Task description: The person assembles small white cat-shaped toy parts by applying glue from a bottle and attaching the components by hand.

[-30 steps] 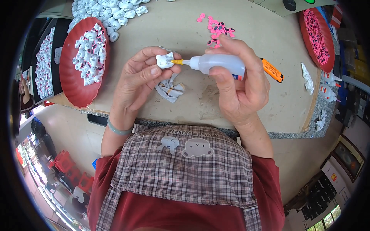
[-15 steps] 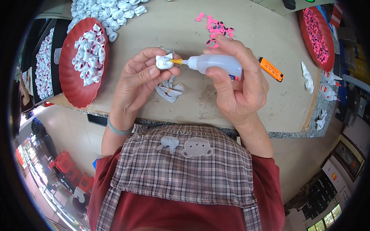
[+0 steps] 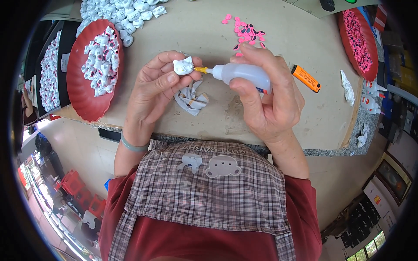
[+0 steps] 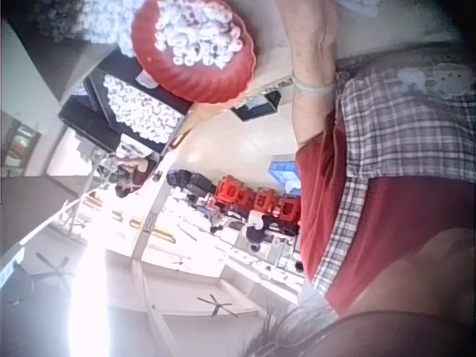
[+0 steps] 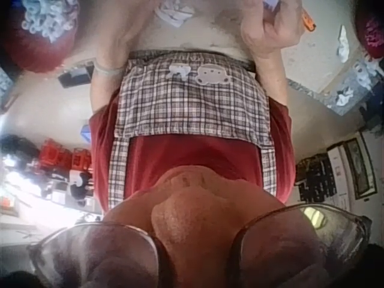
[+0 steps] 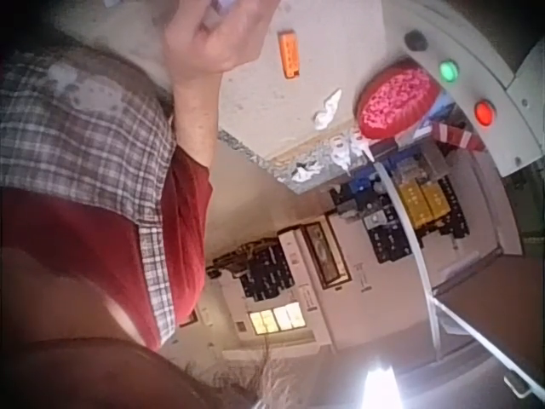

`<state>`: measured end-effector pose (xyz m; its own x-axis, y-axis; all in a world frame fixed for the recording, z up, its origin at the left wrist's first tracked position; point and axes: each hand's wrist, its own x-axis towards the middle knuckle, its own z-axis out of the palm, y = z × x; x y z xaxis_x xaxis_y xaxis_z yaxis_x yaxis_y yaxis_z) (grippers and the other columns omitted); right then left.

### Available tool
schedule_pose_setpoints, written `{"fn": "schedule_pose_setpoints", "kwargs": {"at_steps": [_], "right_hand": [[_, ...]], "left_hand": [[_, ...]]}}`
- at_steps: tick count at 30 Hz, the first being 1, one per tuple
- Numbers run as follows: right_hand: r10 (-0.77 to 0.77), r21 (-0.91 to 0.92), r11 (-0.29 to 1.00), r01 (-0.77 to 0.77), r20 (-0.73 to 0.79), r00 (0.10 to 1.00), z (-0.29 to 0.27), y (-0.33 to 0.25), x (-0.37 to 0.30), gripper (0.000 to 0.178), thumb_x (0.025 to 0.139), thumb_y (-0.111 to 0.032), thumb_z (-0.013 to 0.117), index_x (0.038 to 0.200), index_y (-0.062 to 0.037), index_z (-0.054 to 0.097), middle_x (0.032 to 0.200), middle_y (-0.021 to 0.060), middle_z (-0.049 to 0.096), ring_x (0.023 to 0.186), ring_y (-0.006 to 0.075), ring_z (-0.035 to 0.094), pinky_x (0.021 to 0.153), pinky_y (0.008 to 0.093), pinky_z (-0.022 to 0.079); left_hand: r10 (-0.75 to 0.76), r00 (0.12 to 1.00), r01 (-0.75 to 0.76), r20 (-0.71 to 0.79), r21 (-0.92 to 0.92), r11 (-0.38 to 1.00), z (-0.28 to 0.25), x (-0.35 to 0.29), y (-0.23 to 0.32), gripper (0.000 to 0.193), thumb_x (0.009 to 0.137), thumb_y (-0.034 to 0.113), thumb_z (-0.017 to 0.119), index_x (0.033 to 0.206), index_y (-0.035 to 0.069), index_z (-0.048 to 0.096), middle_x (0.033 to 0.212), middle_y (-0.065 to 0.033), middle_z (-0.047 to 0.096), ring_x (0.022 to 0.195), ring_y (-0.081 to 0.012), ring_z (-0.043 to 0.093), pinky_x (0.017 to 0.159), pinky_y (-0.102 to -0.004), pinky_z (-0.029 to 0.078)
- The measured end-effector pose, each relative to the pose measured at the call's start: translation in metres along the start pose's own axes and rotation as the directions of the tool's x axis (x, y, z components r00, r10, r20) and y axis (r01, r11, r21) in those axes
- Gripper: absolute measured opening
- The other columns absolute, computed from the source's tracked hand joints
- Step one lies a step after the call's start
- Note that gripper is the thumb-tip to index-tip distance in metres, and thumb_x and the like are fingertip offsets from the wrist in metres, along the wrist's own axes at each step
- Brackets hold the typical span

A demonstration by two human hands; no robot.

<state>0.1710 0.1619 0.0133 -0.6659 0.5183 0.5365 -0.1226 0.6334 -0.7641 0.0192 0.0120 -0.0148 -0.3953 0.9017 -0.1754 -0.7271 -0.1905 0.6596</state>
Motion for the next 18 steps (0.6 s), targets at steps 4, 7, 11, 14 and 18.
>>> {"fn": "schedule_pose_setpoints", "kwargs": {"at_steps": [4,7,11,14,18], "right_hand": [[0.001,0.018,1.000,-0.001,0.006,1.000,0.0007,-0.0001,0.0001,0.038,0.084,-0.016,0.067,0.111,0.0068,0.053,0.097,0.0171,0.064,0.078,0.0212,0.067,0.065,0.0266,0.053],[0.030,0.060,0.998,-0.030,0.003,1.000,0.0032,-0.0008,0.0006,0.038,0.085,-0.016,0.066,0.111,0.0070,0.053,0.098,0.0177,0.065,0.078,0.0210,0.067,0.066,0.0265,0.053],[0.074,0.130,0.989,-0.075,0.015,0.997,0.0039,0.0019,0.0015,0.037,0.086,-0.017,0.064,0.111,0.0074,0.053,0.099,0.0181,0.064,0.079,0.0206,0.067,0.067,0.0271,0.053],[0.067,0.170,0.983,-0.062,-0.020,0.998,0.0060,0.0055,-0.0001,0.036,0.087,-0.017,0.063,0.112,0.0074,0.053,0.097,0.0177,0.065,0.080,0.0205,0.067,0.066,0.0271,0.054],[0.014,0.123,0.992,-0.018,0.029,0.999,0.0062,0.0082,0.0027,0.037,0.093,-0.019,0.053,0.121,0.0050,0.046,0.093,0.0190,0.064,0.066,0.0149,0.059,0.053,0.0221,0.045]], "left_hand": [[0.001,1.000,0.000,-0.009,0.007,1.000,0.0001,0.0003,0.0001,0.030,0.086,-0.003,0.055,0.116,-0.003,0.053,0.116,-0.0269,0.056,0.099,-0.0280,0.063,0.088,-0.0300,0.053],[-0.003,1.000,0.003,-0.016,0.018,1.000,0.0004,-0.0001,0.0006,0.031,0.086,-0.002,0.055,0.117,-0.004,0.052,0.116,-0.0277,0.055,0.099,-0.0284,0.063,0.088,-0.0300,0.053],[-0.018,1.000,0.018,-0.013,0.007,1.000,0.0017,-0.0006,0.0014,0.032,0.087,-0.002,0.055,0.118,-0.004,0.052,0.117,-0.0282,0.055,0.100,-0.0285,0.063,0.088,-0.0301,0.053],[-0.026,1.000,0.026,-0.002,0.020,0.999,0.0023,0.0003,0.0010,0.032,0.088,-0.001,0.053,0.119,-0.005,0.052,0.117,-0.0282,0.055,0.100,-0.0286,0.063,0.088,-0.0305,0.053],[-0.034,0.999,0.033,0.024,0.033,0.999,0.0001,-0.0004,0.0009,0.032,0.088,-0.001,0.053,0.119,-0.005,0.052,0.117,-0.0281,0.055,0.099,-0.0281,0.063,0.087,-0.0303,0.053]]}}
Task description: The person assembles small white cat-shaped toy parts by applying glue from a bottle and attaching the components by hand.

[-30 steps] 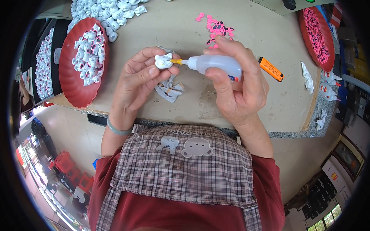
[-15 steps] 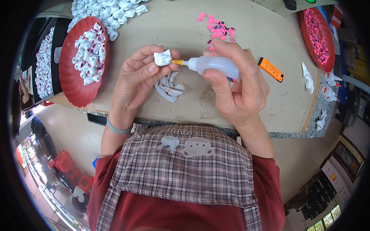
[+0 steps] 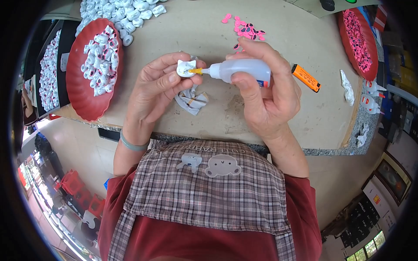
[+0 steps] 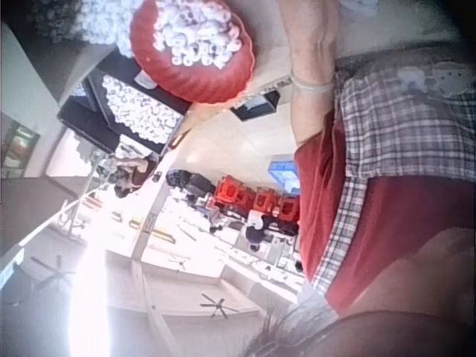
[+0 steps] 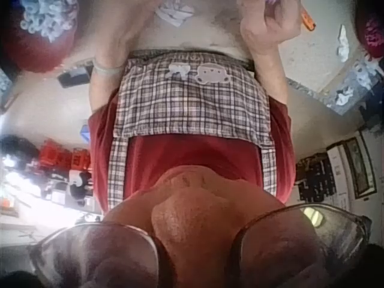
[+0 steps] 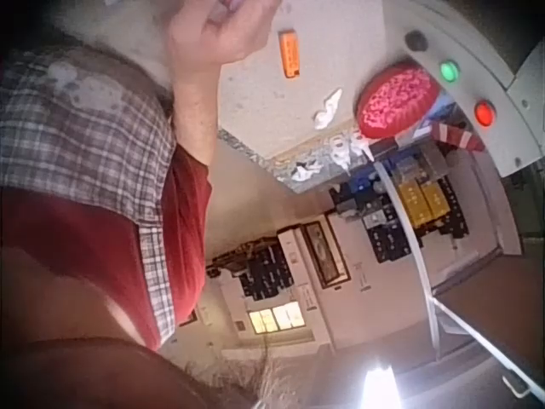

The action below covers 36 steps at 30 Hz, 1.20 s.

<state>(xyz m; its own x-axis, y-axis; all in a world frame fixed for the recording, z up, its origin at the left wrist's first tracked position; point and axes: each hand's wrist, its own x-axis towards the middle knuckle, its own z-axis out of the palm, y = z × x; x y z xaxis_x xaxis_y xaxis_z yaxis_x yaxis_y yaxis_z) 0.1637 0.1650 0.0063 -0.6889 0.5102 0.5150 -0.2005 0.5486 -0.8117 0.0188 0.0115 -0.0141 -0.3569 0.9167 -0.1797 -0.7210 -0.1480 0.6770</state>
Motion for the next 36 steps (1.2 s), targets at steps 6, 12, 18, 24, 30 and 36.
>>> {"fn": "schedule_pose_setpoints", "kwargs": {"at_steps": [6,12,18,24,30,36], "right_hand": [[0.141,0.224,0.966,-0.128,-0.041,0.989,-0.003,-0.003,0.001,0.035,0.088,-0.014,0.062,0.113,0.0065,0.050,0.098,0.0179,0.063,0.071,0.0178,0.064,0.058,0.0245,0.051],[0.430,0.584,0.734,-0.347,-0.004,0.903,-0.019,0.007,0.018,0.028,0.081,0.001,0.064,0.105,0.0002,0.051,0.086,0.0088,0.059,0.073,0.0161,0.060,0.055,0.0253,0.047],[0.630,0.389,0.680,-0.621,0.123,0.767,-0.029,0.020,0.019,0.022,0.080,-0.001,0.066,0.096,-0.0031,0.052,0.084,0.0063,0.058,0.072,0.0142,0.059,0.061,0.0250,0.047],[0.610,-0.186,0.790,-0.584,0.143,0.779,-0.035,0.035,0.017,0.014,0.081,0.001,0.062,0.094,-0.0035,0.057,0.086,0.0026,0.058,0.073,0.0108,0.057,0.066,0.0234,0.045],[0.423,-0.427,0.842,-0.330,0.142,0.895,-0.034,0.028,0.021,0.012,0.078,-0.001,0.064,0.089,0.0015,0.059,0.083,0.0079,0.062,0.076,0.0216,0.062,0.070,0.0322,0.048],[0.405,-0.486,0.829,-0.278,0.177,0.897,-0.035,0.030,0.017,0.015,0.076,-0.006,0.068,0.088,0.0002,0.061,0.082,0.0103,0.062,0.074,0.0262,0.062,0.069,0.0344,0.048]], "left_hand": [[0.001,1.000,-0.001,-0.003,-0.005,1.000,0.001,0.000,0.000,0.032,0.087,0.000,0.054,0.119,-0.005,0.052,0.115,-0.0270,0.056,0.099,-0.0277,0.063,0.087,-0.0304,0.053],[0.041,0.998,-0.042,-0.043,-0.013,0.999,-0.003,-0.003,0.002,0.031,0.086,-0.001,0.055,0.117,-0.005,0.053,0.112,-0.0257,0.058,0.097,-0.0270,0.063,0.087,-0.0308,0.053],[0.071,0.993,-0.074,-0.091,-0.026,0.997,-0.007,-0.006,0.007,0.030,0.086,-0.001,0.055,0.117,-0.004,0.054,0.111,-0.0255,0.059,0.096,-0.0260,0.064,0.085,-0.0294,0.053],[0.090,0.988,-0.097,-0.127,-0.053,0.994,-0.009,-0.010,0.012,0.031,0.086,-0.002,0.055,0.117,-0.004,0.053,0.112,-0.0258,0.059,0.097,-0.0265,0.063,0.086,-0.0291,0.053],[0.103,0.986,-0.113,-0.128,-0.068,0.991,-0.013,-0.013,0.013,0.032,0.086,-0.002,0.055,0.118,-0.004,0.053,0.113,-0.0258,0.058,0.099,-0.0275,0.063,0.086,-0.0297,0.053],[0.104,0.986,-0.113,-0.129,-0.063,0.992,-0.013,-0.011,0.012,0.032,0.086,-0.002,0.055,0.119,-0.004,0.053,0.113,-0.0258,0.058,0.099,-0.0275,0.063,0.087,-0.0293,0.052]]}}
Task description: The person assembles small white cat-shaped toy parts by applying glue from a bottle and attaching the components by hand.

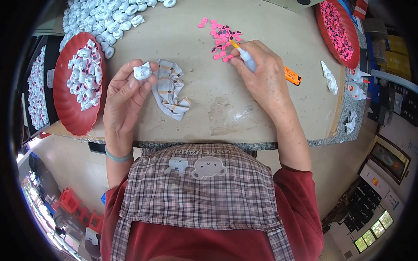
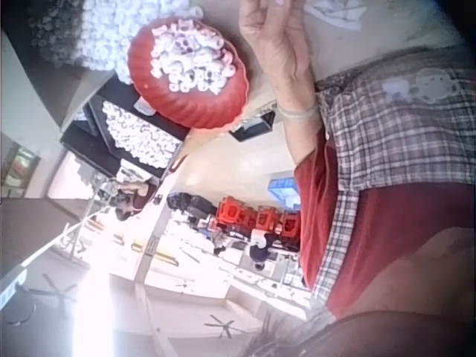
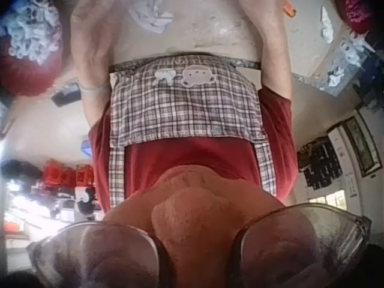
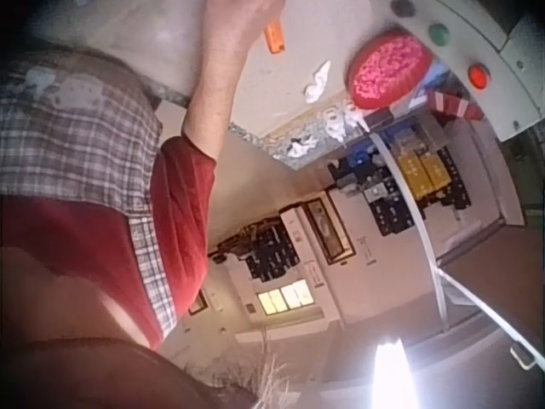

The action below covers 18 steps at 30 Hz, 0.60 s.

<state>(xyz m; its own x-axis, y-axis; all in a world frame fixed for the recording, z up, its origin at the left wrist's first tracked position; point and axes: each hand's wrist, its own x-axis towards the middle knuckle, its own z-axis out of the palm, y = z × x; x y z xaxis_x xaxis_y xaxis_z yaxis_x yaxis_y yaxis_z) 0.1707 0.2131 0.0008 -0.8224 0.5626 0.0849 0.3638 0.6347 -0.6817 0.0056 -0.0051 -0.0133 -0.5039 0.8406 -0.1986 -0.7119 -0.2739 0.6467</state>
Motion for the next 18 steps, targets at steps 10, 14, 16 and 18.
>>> {"fn": "schedule_pose_setpoints", "kwargs": {"at_steps": [10,14,16,18], "right_hand": [[-0.085,-0.142,0.987,0.077,-0.053,0.995,0.013,-0.003,0.001,0.017,0.073,-0.008,0.070,0.087,-0.0004,0.062,0.078,0.0123,0.061,0.066,0.0289,0.060,0.062,0.0354,0.048],[0.071,0.104,0.992,-0.071,0.003,0.997,0.004,-0.001,-0.001,0.011,0.077,-0.006,0.068,0.086,-0.0004,0.063,0.074,0.0057,0.062,0.059,0.0175,0.058,0.056,0.0291,0.046],[0.202,0.298,0.929,-0.220,0.089,0.975,-0.001,-0.004,-0.002,0.009,0.079,-0.006,0.067,0.085,0.0000,0.064,0.073,0.0032,0.062,0.058,0.0123,0.056,0.054,0.0258,0.045],[0.213,0.604,0.732,-0.315,0.236,0.948,-0.006,-0.008,-0.004,0.008,0.081,-0.006,0.066,0.085,0.0004,0.064,0.075,0.0006,0.062,0.060,0.0049,0.053,0.052,0.0201,0.042]], "left_hand": [[-0.020,0.999,0.021,-0.026,0.042,0.999,0.003,-0.001,-0.002,0.031,0.087,-0.001,0.055,0.118,-0.004,0.053,0.112,-0.0254,0.059,0.098,-0.0250,0.063,0.086,-0.0287,0.052],[-0.033,0.999,0.034,-0.021,0.050,0.998,0.004,-0.001,-0.002,0.031,0.087,0.000,0.055,0.117,-0.005,0.053,0.112,-0.0251,0.059,0.095,-0.0241,0.064,0.084,-0.0278,0.053],[-0.037,0.999,0.038,-0.014,0.053,0.998,0.004,0.000,-0.004,0.031,0.087,0.000,0.055,0.117,-0.005,0.053,0.111,-0.0250,0.059,0.094,-0.0238,0.064,0.084,-0.0274,0.053],[-0.043,0.999,0.043,-0.004,0.057,0.997,0.006,0.000,-0.006,0.031,0.087,0.000,0.055,0.117,-0.005,0.053,0.111,-0.0249,0.059,0.093,-0.0234,0.065,0.083,-0.0271,0.053]]}}
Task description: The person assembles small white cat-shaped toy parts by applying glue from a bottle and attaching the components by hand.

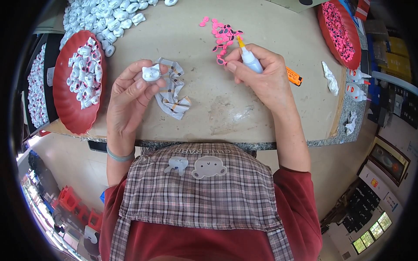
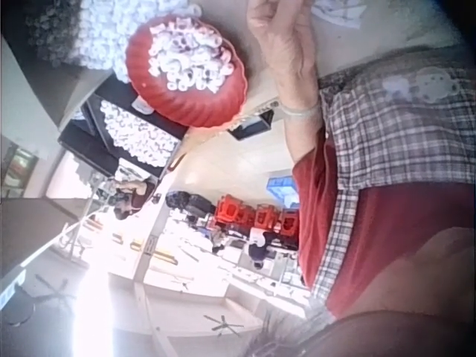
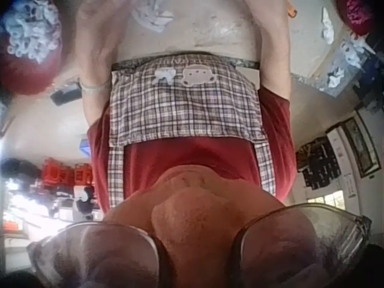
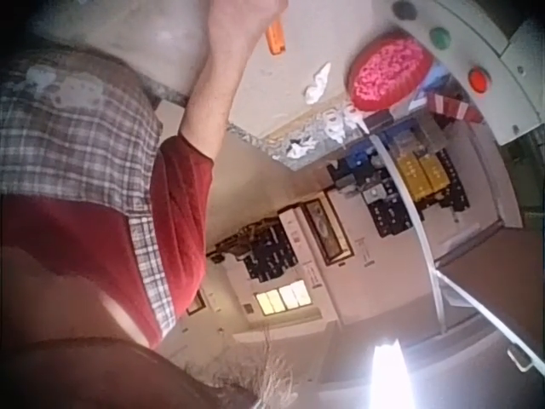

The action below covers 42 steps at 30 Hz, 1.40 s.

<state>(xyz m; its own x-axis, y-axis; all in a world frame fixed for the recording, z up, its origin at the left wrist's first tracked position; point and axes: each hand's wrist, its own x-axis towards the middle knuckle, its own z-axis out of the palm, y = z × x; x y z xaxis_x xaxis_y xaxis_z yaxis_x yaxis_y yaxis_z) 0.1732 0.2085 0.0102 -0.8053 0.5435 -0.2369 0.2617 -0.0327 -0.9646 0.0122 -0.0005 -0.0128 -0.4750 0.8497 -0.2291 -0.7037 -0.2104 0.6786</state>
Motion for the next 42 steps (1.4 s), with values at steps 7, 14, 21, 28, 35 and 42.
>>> {"fn": "schedule_pose_setpoints", "kwargs": {"at_steps": [7,14,21,28,35,42], "right_hand": [[-0.060,0.189,0.981,0.043,0.081,0.995,0.012,0.002,-0.005,0.006,0.081,0.000,0.063,0.085,0.0006,0.061,0.076,0.0083,0.063,0.055,0.0067,0.052,0.047,0.0182,0.037],[-0.107,0.106,0.990,0.087,0.197,0.974,0.030,-0.008,-0.010,0.012,0.076,-0.003,0.071,0.082,-0.0020,0.061,0.075,-0.0005,0.059,0.064,0.0042,0.052,0.056,0.0198,0.042],[-0.087,0.030,0.996,0.083,0.240,0.967,0.038,-0.010,-0.008,0.013,0.076,-0.005,0.072,0.081,-0.0040,0.060,0.075,-0.0019,0.059,0.068,0.0050,0.053,0.061,0.0214,0.044],[-0.043,-0.064,0.996,0.060,0.233,0.971,0.039,-0.010,-0.009,0.013,0.077,-0.006,0.072,0.081,-0.0038,0.059,0.074,-0.0016,0.059,0.068,0.0050,0.053,0.060,0.0213,0.044],[-0.080,-0.119,0.988,0.096,0.134,0.988,0.048,-0.003,-0.012,0.014,0.076,-0.005,0.070,0.083,-0.0042,0.058,0.073,0.0013,0.062,0.069,0.0070,0.058,0.063,0.0232,0.047],[-0.330,-0.241,0.916,0.321,0.000,0.944,0.058,0.004,-0.016,0.019,0.074,-0.005,0.070,0.087,-0.0050,0.057,0.072,0.0059,0.065,0.064,0.0165,0.065,0.056,0.0281,0.050]], "left_hand": [[-0.037,0.998,0.030,0.049,0.127,0.991,0.012,0.002,-0.009,0.032,0.085,0.002,0.060,0.116,-0.004,0.055,0.108,-0.0221,0.061,0.091,-0.0220,0.065,0.082,-0.0284,0.053],[-0.029,0.999,0.017,0.033,0.316,0.949,0.021,-0.001,-0.014,0.033,0.083,0.005,0.064,0.113,-0.005,0.059,0.103,-0.0158,0.065,0.088,-0.0196,0.065,0.081,-0.0291,0.053],[0.002,1.000,0.000,-0.005,0.488,0.873,0.025,-0.004,-0.014,0.032,0.082,0.001,0.064,0.112,-0.005,0.060,0.100,-0.0128,0.066,0.088,-0.0159,0.063,0.080,-0.0268,0.052],[0.002,1.000,-0.017,0.028,0.552,0.834,0.023,-0.005,-0.014,0.030,0.082,0.000,0.064,0.112,-0.001,0.062,0.097,-0.0078,0.066,0.086,-0.0106,0.061,0.073,-0.0214,0.050],[0.190,0.971,-0.234,0.143,0.716,0.658,0.025,-0.003,-0.018,0.027,0.079,-0.001,0.066,0.106,-0.001,0.065,0.095,-0.0084,0.066,0.081,-0.0122,0.064,0.071,-0.0218,0.052],[0.169,0.985,-0.158,0.046,0.640,0.751,0.027,-0.003,-0.024,0.026,0.080,-0.003,0.066,0.106,-0.002,0.064,0.097,-0.0084,0.066,0.082,-0.0130,0.064,0.070,-0.0219,0.053]]}}
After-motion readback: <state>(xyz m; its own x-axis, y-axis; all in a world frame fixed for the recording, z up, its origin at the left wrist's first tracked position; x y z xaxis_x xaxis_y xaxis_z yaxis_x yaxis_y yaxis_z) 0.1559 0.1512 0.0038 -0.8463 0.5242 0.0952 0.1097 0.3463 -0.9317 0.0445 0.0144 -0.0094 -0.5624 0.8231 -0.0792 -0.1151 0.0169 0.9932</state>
